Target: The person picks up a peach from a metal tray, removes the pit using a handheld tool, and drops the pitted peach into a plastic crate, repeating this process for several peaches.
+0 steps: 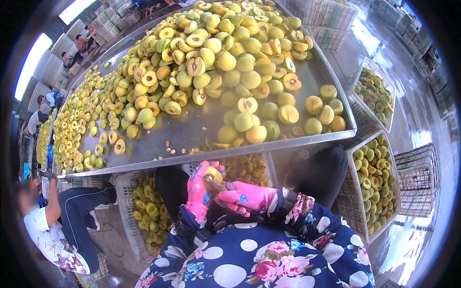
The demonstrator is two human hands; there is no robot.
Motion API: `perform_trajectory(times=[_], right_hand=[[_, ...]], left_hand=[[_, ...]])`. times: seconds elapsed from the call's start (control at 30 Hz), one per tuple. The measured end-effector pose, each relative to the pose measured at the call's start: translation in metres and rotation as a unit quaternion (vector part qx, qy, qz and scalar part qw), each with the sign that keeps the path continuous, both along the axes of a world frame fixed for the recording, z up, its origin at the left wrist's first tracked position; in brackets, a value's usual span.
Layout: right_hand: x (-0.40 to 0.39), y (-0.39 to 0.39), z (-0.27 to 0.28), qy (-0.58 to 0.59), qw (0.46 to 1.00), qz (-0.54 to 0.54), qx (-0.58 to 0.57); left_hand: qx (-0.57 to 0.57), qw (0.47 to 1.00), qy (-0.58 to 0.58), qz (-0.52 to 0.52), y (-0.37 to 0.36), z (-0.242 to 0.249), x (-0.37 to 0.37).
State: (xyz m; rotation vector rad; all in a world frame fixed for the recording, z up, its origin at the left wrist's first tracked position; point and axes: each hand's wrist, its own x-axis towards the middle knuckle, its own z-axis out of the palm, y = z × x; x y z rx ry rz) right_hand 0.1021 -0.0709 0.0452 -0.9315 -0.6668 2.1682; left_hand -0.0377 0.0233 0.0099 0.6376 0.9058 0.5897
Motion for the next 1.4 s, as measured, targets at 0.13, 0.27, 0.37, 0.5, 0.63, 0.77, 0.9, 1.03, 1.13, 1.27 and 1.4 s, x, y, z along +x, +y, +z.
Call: perform_trajectory(times=[0.13, 0.27, 0.37, 0.5, 0.63, 0.77, 0.9, 1.03, 1.13, 1.27, 1.4], right_hand=[[-0.013, 0.002, -0.001, 0.129, 0.987, -0.048, -0.08], [-0.011, 0.002, 0.009, 0.134, 0.987, -0.072, -0.049], [0.007, -0.005, 0.012, 0.043, 0.998, -0.034, -0.028], [0.016, -0.019, -0.064, -0.444, 0.877, 0.154, 0.1], [0.015, -0.024, -0.064, -0.483, 0.847, 0.074, 0.209], [0.018, -0.033, -0.058, -0.483, 0.856, 0.058, 0.177], [0.03, -0.045, -0.045, -0.474, 0.865, 0.021, 0.166], [0.038, -0.051, -0.051, -0.455, 0.878, 0.021, 0.146], [0.04, -0.053, -0.045, -0.343, 0.932, -0.038, 0.111], [0.044, -0.052, -0.013, -0.142, 0.984, -0.107, 0.013], [0.049, -0.049, 0.008, -0.176, 0.98, -0.094, 0.015]], left_hand=[[-0.02, 0.996, -0.058, 0.063, -0.006, 0.015, 0.006], [-0.003, 0.98, -0.104, 0.167, 0.002, 0.004, 0.003], [0.17, 0.958, 0.015, 0.23, 0.02, 0.005, -0.028], [0.451, 0.724, 0.516, 0.08, 0.052, 0.041, -0.135], [0.478, 0.753, 0.451, -0.015, 0.071, 0.062, -0.099], [0.493, 0.818, 0.229, -0.188, 0.08, 0.058, 0.039], [0.64, 0.654, 0.29, -0.282, 0.082, 0.032, 0.124], [0.526, 0.742, 0.26, -0.324, 0.089, 0.026, 0.137], [0.372, 0.883, 0.09, -0.27, 0.101, 0.015, 0.116], [-0.086, 0.972, -0.168, -0.14, 0.1, 0.016, 0.077], [-0.219, 0.949, -0.222, -0.04, 0.07, 0.052, 0.052]])
